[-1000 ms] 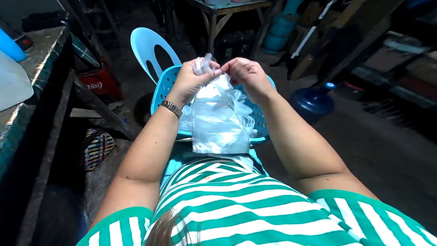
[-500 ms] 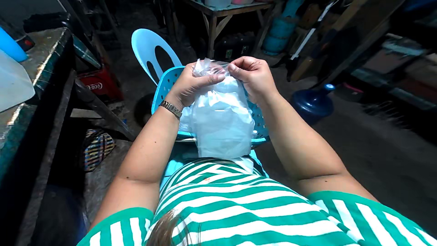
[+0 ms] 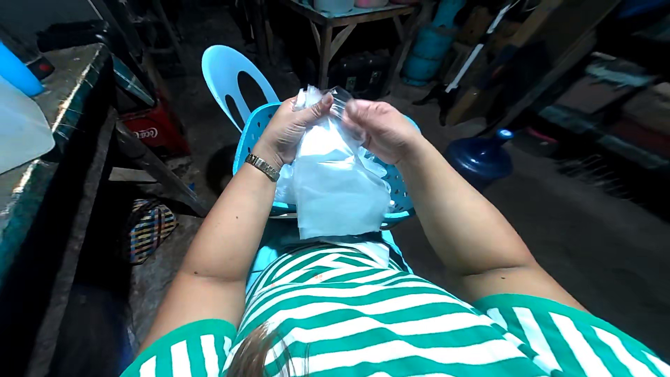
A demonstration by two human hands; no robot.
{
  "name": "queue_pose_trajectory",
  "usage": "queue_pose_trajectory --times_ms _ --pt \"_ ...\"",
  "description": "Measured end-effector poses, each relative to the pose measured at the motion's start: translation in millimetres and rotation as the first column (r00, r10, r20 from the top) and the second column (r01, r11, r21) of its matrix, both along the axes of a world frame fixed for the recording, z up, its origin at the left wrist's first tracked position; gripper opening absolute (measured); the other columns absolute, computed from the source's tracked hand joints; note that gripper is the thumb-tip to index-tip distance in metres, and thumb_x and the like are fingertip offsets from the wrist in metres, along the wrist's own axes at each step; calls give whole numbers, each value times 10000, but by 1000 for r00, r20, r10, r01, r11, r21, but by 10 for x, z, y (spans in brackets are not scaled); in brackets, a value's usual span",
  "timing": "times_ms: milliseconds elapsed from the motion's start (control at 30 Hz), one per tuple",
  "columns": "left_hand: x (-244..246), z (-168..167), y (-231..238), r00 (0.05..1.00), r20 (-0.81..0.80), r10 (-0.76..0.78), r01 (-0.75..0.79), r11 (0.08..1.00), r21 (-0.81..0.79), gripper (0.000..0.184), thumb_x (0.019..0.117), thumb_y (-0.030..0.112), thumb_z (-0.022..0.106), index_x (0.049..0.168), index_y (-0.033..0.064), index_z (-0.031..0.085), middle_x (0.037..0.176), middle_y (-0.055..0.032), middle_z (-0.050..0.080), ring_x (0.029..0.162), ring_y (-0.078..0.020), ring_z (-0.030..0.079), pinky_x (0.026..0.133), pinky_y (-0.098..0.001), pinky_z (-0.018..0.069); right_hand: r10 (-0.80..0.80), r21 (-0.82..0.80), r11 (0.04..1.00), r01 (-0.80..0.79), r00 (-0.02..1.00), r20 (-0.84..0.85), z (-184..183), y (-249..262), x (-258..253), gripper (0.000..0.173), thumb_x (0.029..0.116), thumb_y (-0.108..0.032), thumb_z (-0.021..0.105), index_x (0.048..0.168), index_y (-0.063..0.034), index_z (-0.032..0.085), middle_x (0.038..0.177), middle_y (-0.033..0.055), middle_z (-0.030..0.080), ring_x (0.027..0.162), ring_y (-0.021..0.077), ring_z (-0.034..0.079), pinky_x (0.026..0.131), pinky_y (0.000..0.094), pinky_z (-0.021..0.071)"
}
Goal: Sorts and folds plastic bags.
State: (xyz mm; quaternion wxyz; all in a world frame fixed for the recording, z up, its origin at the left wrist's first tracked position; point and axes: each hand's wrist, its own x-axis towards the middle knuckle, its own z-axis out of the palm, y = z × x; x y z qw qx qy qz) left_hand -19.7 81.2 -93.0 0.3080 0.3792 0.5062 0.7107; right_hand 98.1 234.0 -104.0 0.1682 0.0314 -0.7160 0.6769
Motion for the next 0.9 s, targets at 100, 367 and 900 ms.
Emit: queue_pose_trajectory --times_ms 100,367,900 --pt "45 -7 -36 996 -82 -31 34 999 25 144 1025 42 484 959 116 589 760 74 658 706 -12 636 699 -201 559 -8 46 999 9 999 -39 3 2 103 165 986 -122 546 853 -206 594 724 -135 593 637 -38 534 618 155 472" --pt "-62 -54 29 987 -111 -114 116 993 15 166 1030 -9 461 1032 9 626 849 11 669 776 -11 629 764 -205 547 -87 -300 952 64 994 -64 -92 188 17 364 1105 -363 391 824 -254 595 630 -162 518 535 -75 471 530 90 422" --pt "-153 -135 31 996 -91 -8 9 1000 3 316 1063 66 292 1101 75 606 886 78 651 819 33 607 776 -156 510 135 -68 989 -132 990 33 -248 263 -151 342 1089 -305 402 838 -223 618 656 -138 599 592 -19 570 590 187 509"
